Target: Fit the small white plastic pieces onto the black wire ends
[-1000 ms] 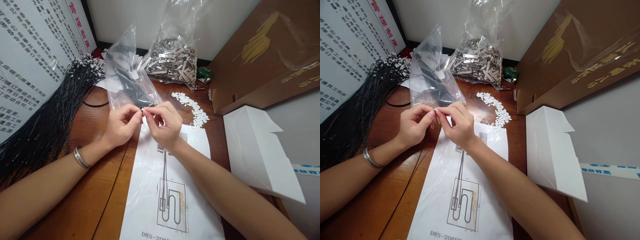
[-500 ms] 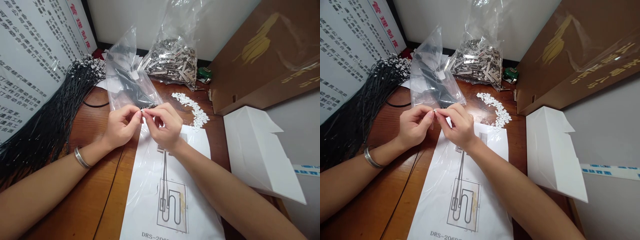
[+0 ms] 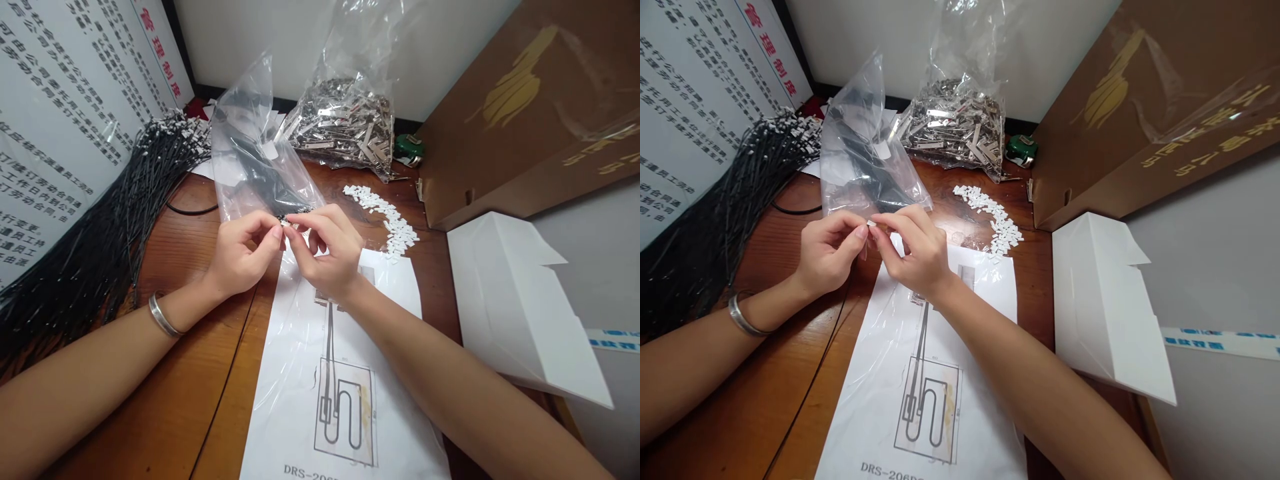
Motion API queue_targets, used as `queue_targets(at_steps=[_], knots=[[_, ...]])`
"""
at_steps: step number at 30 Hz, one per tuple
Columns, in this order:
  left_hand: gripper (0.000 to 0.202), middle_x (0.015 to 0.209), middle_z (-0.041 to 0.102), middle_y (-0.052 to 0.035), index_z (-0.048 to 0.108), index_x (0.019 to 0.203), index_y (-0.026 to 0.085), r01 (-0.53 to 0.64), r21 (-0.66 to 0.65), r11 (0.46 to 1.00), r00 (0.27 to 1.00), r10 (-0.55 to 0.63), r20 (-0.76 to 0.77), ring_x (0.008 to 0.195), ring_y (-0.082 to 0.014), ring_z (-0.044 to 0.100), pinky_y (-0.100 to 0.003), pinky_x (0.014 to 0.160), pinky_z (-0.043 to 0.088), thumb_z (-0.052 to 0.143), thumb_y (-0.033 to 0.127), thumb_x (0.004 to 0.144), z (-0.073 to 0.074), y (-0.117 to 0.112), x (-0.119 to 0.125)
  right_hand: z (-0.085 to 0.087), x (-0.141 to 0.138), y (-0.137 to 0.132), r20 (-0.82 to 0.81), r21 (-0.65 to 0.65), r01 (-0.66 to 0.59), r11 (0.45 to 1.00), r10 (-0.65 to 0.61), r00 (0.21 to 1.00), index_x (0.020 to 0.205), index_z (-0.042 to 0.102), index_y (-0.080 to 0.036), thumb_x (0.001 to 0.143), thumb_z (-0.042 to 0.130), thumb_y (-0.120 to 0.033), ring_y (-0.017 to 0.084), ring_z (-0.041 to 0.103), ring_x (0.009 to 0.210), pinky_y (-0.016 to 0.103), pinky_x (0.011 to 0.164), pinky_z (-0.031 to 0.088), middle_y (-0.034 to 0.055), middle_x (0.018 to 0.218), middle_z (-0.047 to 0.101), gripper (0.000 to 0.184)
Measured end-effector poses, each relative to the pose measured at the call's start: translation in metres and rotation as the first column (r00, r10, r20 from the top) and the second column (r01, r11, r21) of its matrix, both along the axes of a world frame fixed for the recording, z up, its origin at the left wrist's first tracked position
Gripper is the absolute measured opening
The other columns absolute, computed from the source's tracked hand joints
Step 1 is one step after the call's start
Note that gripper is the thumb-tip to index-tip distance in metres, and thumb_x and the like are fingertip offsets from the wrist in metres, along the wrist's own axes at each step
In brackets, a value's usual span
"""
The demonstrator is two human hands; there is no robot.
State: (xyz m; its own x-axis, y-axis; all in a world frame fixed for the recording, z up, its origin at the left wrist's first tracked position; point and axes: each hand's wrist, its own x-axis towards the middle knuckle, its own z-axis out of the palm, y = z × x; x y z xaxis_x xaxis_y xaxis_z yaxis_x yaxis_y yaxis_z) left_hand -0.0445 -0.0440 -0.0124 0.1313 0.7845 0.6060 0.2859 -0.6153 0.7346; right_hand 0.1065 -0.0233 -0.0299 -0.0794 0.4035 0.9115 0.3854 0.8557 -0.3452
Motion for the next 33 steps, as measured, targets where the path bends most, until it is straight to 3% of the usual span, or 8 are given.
queue_targets(at_steps=[11, 22, 28, 33], knots=[[0.019, 0.048, 0.055, 0.0048, 0.056, 0.063, 0.016, -0.038, 0.053, 0.998, 0.997, 0.042, -0.063, 0.039, -0.0051, 0.045, -0.017, 0.038, 0.032, 0.059, 0.017, 0.082, 0.0052, -0.0024, 0.0006, -0.0001, 0.0011, 0.0, 0.054, 0.053, -0.063, 0.997, 0.06, 0.997, 0.085, 0.065, -0.018, 0.082, 0.065, -0.008, 0.009, 0.055, 0.056, 0.021, 0.043, 0.042, -0.0003, 0.069, 0.064, 0.01], [0.019, 0.051, 0.056, 0.0041, 0.059, 0.069, 0.016, 0.035, -0.009, 0.999, 0.999, -0.035, -0.006, 0.043, -0.0065, 0.048, -0.018, 0.041, 0.037, 0.058, 0.02, 0.087, 0.0012, 0.0001, 0.0011, 0.0007, 0.0004, -0.0004, 0.014, 0.012, 0.02, 1.0, -0.02, 1.0, 0.084, 0.065, -0.019, 0.084, 0.063, -0.011, 0.008, 0.051, 0.052, 0.022, 0.041, 0.039, -0.0012, 0.068, 0.063, 0.009], [0.021, 0.056, 0.06, 0.0029, 0.059, 0.069, 0.017, 0.026, -0.018, 0.999, 0.999, -0.027, -0.032, 0.044, -0.007, 0.05, -0.019, 0.044, 0.04, 0.056, 0.021, 0.089, 0.0005, -0.0002, 0.0001, 0.0, 0.0017, 0.001, 0.006, 0.023, -0.032, 0.999, 0.032, 0.999, 0.085, 0.066, -0.018, 0.082, 0.065, -0.008, 0.009, 0.055, 0.056, 0.021, 0.042, 0.039, -0.0003, 0.069, 0.063, 0.011], [0.024, 0.056, 0.062, 0.0021, 0.059, 0.069, 0.017, 0.008, -0.039, 0.999, 0.999, -0.01, -0.046, 0.046, -0.0075, 0.052, -0.019, 0.046, 0.041, 0.056, 0.028, 0.09, 0.001, -0.0002, 0.0001, 0.002, 0.0026, 0.0009, 0.05, 0.037, 0.011, 0.999, -0.013, 0.999, 0.084, 0.066, -0.02, 0.084, 0.063, -0.012, 0.009, 0.052, 0.051, 0.022, 0.039, 0.04, -0.0008, 0.067, 0.063, 0.008]])
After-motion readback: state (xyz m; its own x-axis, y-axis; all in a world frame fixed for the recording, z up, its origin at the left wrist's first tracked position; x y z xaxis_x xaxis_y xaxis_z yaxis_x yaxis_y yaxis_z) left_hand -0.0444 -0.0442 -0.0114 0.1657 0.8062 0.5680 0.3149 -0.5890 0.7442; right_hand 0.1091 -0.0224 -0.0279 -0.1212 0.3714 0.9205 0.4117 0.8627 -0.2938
